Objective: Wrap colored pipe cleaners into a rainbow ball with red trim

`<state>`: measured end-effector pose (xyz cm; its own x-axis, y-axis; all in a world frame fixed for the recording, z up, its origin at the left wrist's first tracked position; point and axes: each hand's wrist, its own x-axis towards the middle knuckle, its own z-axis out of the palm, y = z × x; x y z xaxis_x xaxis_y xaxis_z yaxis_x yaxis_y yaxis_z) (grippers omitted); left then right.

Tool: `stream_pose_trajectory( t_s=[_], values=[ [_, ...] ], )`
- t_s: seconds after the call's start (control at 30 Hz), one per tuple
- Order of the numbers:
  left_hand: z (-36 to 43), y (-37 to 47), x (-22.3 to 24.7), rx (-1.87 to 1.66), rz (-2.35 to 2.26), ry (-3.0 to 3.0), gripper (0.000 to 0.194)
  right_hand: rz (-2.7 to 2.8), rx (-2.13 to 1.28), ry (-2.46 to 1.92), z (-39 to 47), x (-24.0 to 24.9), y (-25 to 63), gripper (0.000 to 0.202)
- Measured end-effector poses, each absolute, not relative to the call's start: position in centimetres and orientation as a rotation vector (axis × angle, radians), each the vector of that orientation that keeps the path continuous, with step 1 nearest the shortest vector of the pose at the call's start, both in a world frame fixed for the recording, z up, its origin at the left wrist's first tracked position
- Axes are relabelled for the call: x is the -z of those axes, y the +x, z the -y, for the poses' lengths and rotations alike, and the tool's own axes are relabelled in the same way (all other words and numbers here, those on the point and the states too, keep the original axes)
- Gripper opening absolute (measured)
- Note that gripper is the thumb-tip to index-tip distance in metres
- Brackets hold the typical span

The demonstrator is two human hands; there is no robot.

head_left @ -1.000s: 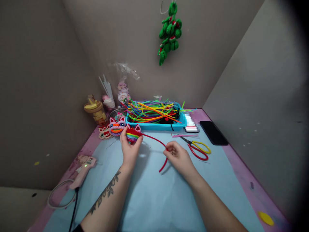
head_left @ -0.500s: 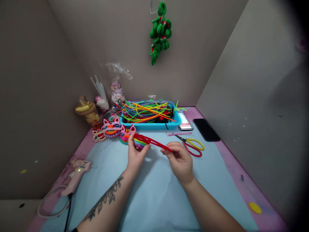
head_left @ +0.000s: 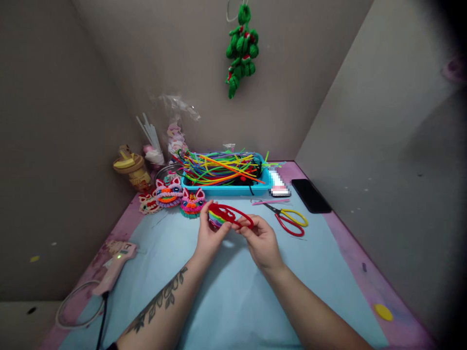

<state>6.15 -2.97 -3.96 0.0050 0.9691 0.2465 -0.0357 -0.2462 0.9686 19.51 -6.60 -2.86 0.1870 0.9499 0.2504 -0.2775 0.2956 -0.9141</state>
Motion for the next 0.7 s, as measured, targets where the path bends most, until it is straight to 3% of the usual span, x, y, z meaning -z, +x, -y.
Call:
stream_pose_trajectory(
  t_s=[0.23,0.57,0.7],
  values=[
    [2.9,6.0,3.9,-1.401,-1.04,1.354,0.071,0.967,-1.057,-1.161,6.3,3.6,19.5,0.016],
    [2.6,5.6,4.5,-1.392,-1.193,1.624,0.068,1.051,-0.919,-1.192,6.2,3.1,19.8,0.022],
    [2.2,4.9,4.3,-1.447,-1.294,1.729,0.069,1.121,-0.806,-1.247,6.6,2.6,20.1,0.014]
  ],
)
